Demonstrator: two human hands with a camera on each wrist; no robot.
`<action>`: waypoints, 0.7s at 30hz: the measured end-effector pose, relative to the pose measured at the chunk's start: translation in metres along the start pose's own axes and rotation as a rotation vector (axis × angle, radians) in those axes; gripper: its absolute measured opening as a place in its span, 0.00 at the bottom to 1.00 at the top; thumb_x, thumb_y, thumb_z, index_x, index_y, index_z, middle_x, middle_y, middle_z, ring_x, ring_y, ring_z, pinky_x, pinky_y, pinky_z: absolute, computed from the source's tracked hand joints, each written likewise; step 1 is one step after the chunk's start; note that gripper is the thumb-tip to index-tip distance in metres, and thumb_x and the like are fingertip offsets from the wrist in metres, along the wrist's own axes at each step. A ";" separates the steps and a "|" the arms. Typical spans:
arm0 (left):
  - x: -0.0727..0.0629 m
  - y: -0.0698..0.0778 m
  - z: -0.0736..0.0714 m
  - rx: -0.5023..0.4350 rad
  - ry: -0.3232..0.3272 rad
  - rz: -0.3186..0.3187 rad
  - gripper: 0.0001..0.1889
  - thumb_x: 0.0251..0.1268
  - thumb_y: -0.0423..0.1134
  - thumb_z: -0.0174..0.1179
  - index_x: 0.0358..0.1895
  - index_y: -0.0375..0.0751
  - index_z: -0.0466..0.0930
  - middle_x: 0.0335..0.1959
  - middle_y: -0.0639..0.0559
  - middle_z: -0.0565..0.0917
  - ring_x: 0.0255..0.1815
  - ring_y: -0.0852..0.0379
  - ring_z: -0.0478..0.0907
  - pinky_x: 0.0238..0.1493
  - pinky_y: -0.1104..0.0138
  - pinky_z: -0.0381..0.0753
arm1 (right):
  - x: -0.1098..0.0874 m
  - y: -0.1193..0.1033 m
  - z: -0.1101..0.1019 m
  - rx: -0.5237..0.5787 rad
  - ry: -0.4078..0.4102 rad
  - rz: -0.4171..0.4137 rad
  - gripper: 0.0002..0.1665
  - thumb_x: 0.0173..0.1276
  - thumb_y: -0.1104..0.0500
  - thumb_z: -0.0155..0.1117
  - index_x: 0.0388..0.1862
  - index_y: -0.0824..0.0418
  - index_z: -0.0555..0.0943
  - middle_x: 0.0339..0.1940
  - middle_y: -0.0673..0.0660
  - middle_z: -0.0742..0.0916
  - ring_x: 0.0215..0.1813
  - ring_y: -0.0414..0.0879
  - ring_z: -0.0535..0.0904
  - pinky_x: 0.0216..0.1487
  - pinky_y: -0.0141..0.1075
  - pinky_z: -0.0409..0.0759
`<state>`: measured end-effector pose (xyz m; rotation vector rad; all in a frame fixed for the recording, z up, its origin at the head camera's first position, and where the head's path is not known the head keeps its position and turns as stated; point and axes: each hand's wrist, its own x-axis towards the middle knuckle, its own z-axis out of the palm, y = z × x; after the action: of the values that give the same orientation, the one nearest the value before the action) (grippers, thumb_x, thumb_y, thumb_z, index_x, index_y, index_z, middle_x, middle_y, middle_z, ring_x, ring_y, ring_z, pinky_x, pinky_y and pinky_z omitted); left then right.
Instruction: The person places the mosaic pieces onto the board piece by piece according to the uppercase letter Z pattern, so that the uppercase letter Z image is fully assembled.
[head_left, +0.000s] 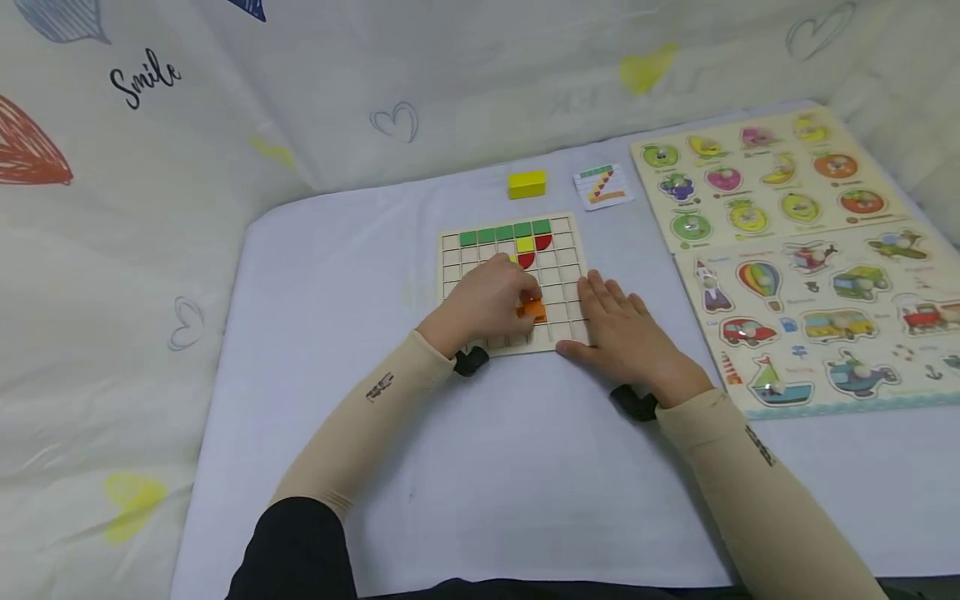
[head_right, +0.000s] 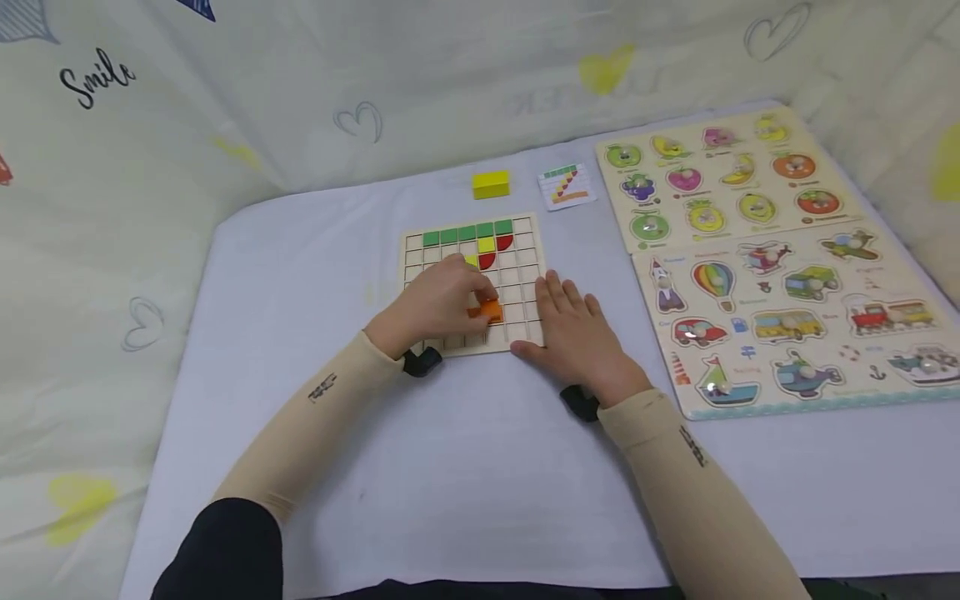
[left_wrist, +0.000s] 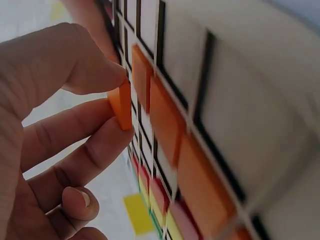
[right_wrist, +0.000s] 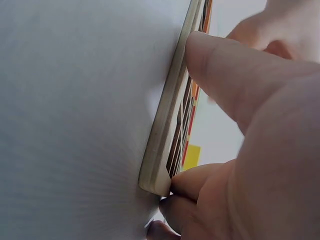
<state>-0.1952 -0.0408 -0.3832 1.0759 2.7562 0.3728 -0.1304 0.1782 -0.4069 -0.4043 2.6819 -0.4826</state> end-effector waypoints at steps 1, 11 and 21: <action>0.003 0.002 0.002 0.006 -0.001 0.012 0.09 0.60 0.40 0.67 0.41 0.47 0.91 0.34 0.57 0.89 0.40 0.57 0.75 0.49 0.65 0.74 | 0.000 -0.001 0.000 -0.003 0.003 -0.005 0.61 0.75 0.35 0.59 0.85 0.69 0.40 0.88 0.68 0.45 0.87 0.70 0.40 0.84 0.68 0.41; 0.014 0.012 0.014 0.018 0.005 0.052 0.11 0.67 0.43 0.64 0.48 0.49 0.92 0.38 0.57 0.87 0.43 0.58 0.74 0.58 0.64 0.72 | 0.000 -0.005 -0.003 -0.024 0.000 -0.021 0.61 0.76 0.34 0.57 0.85 0.69 0.40 0.87 0.69 0.45 0.87 0.70 0.40 0.83 0.68 0.42; 0.009 0.019 0.022 0.066 0.046 0.036 0.19 0.72 0.55 0.64 0.58 0.52 0.88 0.49 0.56 0.86 0.50 0.55 0.75 0.52 0.65 0.76 | -0.003 0.002 -0.002 -0.013 -0.007 -0.009 0.61 0.76 0.36 0.58 0.85 0.70 0.39 0.87 0.69 0.44 0.87 0.70 0.39 0.83 0.69 0.41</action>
<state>-0.1846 -0.0170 -0.3994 1.1485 2.8108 0.3169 -0.1287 0.1817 -0.4043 -0.4206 2.6786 -0.4657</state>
